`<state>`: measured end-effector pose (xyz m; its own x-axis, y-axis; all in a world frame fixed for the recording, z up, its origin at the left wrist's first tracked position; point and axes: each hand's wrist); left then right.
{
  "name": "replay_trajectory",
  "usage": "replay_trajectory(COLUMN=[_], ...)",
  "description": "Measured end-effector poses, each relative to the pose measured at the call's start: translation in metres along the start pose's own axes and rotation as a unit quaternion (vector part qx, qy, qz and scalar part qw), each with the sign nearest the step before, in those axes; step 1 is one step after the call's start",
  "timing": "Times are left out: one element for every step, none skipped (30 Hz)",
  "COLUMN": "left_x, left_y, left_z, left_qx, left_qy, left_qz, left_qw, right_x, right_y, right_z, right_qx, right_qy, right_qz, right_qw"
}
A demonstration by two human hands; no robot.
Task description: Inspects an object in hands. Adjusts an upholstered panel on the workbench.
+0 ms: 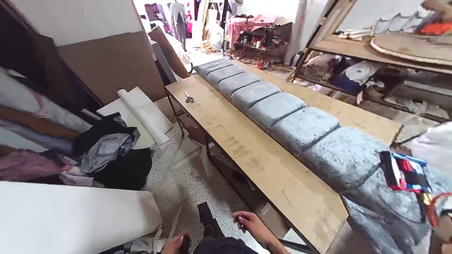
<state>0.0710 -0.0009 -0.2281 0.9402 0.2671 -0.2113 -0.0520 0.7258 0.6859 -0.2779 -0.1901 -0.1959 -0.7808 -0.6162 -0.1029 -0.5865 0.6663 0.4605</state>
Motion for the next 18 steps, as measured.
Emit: replay_trajectory(left_x=[-0.013,-0.03,-0.051,-0.075,-0.101,-0.128,-0.152,-0.174,-0.195,-0.212,-0.225,-0.234,-0.241,-0.245,-0.249,-0.253,-0.256,-0.259], left_y=[-0.011,-0.019,-0.026,-0.033,-0.038,-0.043,-0.044,-0.041,-0.037,-0.034,-0.033,-0.033,-0.033,-0.032,-0.03,-0.029,-0.029,-0.029], left_z=[0.017,0.032,0.046,0.056,0.064,0.073,0.08,0.084,0.087,0.087,0.086,0.084,0.083,0.083,0.083,0.082,0.081,0.079], left_qx=[-0.025,-0.045,-0.058,-0.064,-0.072,-0.082,-0.085,-0.084,-0.08,-0.078,-0.078,-0.075,-0.069,-0.059,-0.048,-0.043,-0.044,-0.048], left_qy=[0.024,0.027,0.012,0.002,0.006,0.017,0.027,0.032,0.038,0.043,0.041,0.035,0.026,0.013,0.002,-0.013,-0.027,-0.039], left_qz=[-0.035,-0.061,-0.084,-0.096,-0.102,-0.109,-0.111,-0.11,-0.112,-0.12,-0.14,-0.165,-0.185,-0.204,-0.22,-0.235,-0.245,-0.252], left_qw=[0.999,0.997,0.995,0.993,0.992,0.991,0.99,0.99,0.99,0.989,0.986,0.983,0.98,0.977,0.974,0.971,0.968,0.966], right_x=[-0.003,-0.006,-0.009,-0.011,-0.012,-0.012,-0.013,-0.017,-0.02,-0.022,-0.022,-0.02,-0.017,-0.013,-0.011,-0.009,-0.008,-0.009], right_y=[0.003,0.007,0.015,0.024,0.032,0.038,0.044,0.05,0.057,0.065,0.071,0.079,0.086,0.095,0.104,0.112,0.119,0.126], right_z=[-0.008,-0.015,-0.021,-0.026,-0.031,-0.037,-0.041,-0.042,-0.042,-0.041,-0.038,-0.035,-0.033,-0.031,-0.028,-0.025,-0.021,-0.017], right_qx=[0.007,0.016,0.025,0.034,0.044,0.057,0.064,0.068,0.066,0.061,0.055,0.049,0.042,0.037,0.035,0.039,0.045,0.052], right_qy=[-0.021,-0.03,-0.031,-0.018,0.004,0.04,0.079,0.114,0.145,0.165,0.176,0.173,0.162,0.149,0.132,0.118,0.11,0.103], right_qz=[-0.001,0.0,0.011,0.029,0.058,0.087,0.115,0.149,0.185,0.22,0.257,0.29,0.311,0.318,0.319,0.32,0.325,0.334], right_qw=[1.0,0.999,0.999,0.999,0.997,0.994,0.988,0.98,0.97,0.959,0.949,0.94,0.936,0.936,0.938,0.939,0.938,0.935])
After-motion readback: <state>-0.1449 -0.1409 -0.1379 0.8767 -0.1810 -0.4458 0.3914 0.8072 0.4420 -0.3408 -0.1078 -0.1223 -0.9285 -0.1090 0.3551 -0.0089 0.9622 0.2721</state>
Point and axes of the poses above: each hand's wrist, its own y-axis away from the middle knuckle, its own x-axis out of the back of the hand, z = x × y, and after that the axes turned 1 degree about z, right-handed
